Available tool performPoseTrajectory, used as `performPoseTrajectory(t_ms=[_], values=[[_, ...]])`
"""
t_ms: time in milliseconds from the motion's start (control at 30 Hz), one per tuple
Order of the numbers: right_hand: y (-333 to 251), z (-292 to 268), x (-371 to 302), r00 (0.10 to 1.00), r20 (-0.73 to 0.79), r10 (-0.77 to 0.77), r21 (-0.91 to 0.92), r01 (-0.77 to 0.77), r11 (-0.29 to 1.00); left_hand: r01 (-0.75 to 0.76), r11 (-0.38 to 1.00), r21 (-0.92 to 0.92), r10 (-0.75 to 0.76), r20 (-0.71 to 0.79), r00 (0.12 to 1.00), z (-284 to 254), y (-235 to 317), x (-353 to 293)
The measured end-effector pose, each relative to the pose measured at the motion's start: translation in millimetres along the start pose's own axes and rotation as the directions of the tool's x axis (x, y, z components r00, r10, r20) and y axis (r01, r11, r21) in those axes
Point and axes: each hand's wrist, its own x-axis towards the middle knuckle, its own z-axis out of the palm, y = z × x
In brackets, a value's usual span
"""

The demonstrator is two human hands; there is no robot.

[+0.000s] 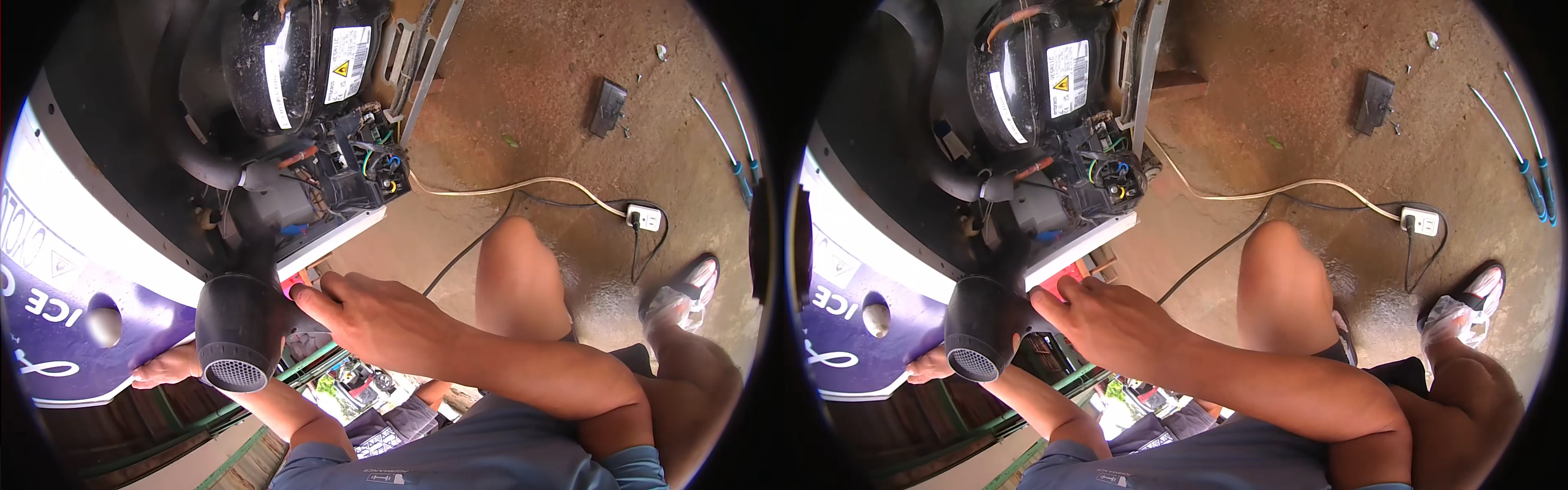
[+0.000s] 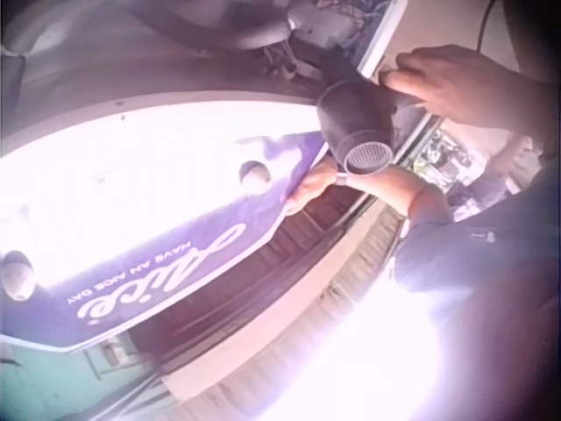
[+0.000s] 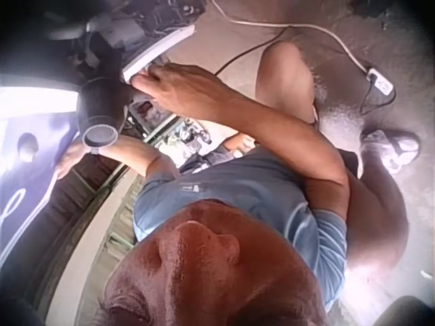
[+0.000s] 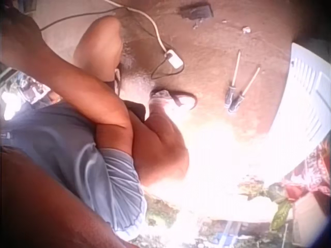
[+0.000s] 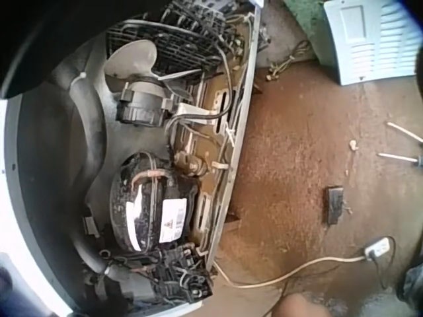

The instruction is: The person uses a hair dryer to heat parts within the lower rear compartment of an ice cream machine, handling various wires and components by hand.

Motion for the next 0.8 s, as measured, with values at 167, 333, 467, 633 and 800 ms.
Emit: performPoseTrajectory(t_ms=[167, 333, 467, 633, 800], values=[[-2, 3, 0, 1.0, -0.022, -0.008, -0.024, 0.008, 1.0, 0.04, 0.995, -0.089, -0.044, -0.045, 0.998, 4, 13, -1], [-9, 6, -3, 0.999, -0.03, 0.022, -0.005, -0.023, 1.0, 0.148, 0.929, -0.338, -0.166, -0.024, 0.986, 2, 1, 10], [-3, 15, -7, 0.999, -0.035, 0.011, -0.033, -0.013, 0.999, 0.283, 0.84, -0.462, -0.339, -0.041, 0.94, 8, 18, 5], [12, 14, -14, 0.991, -0.128, 0.024, 0.106, -0.01, 0.994, -0.245, 0.968, -0.055, 0.229, -0.203, 0.952, -4, 53, -3], [14, -16, -35, 0.948, -0.178, 0.264, 0.25, -0.215, 0.944, -0.611, 0.593, -0.524, 0.737, 0.047, 0.675, -22, 73, -16]])
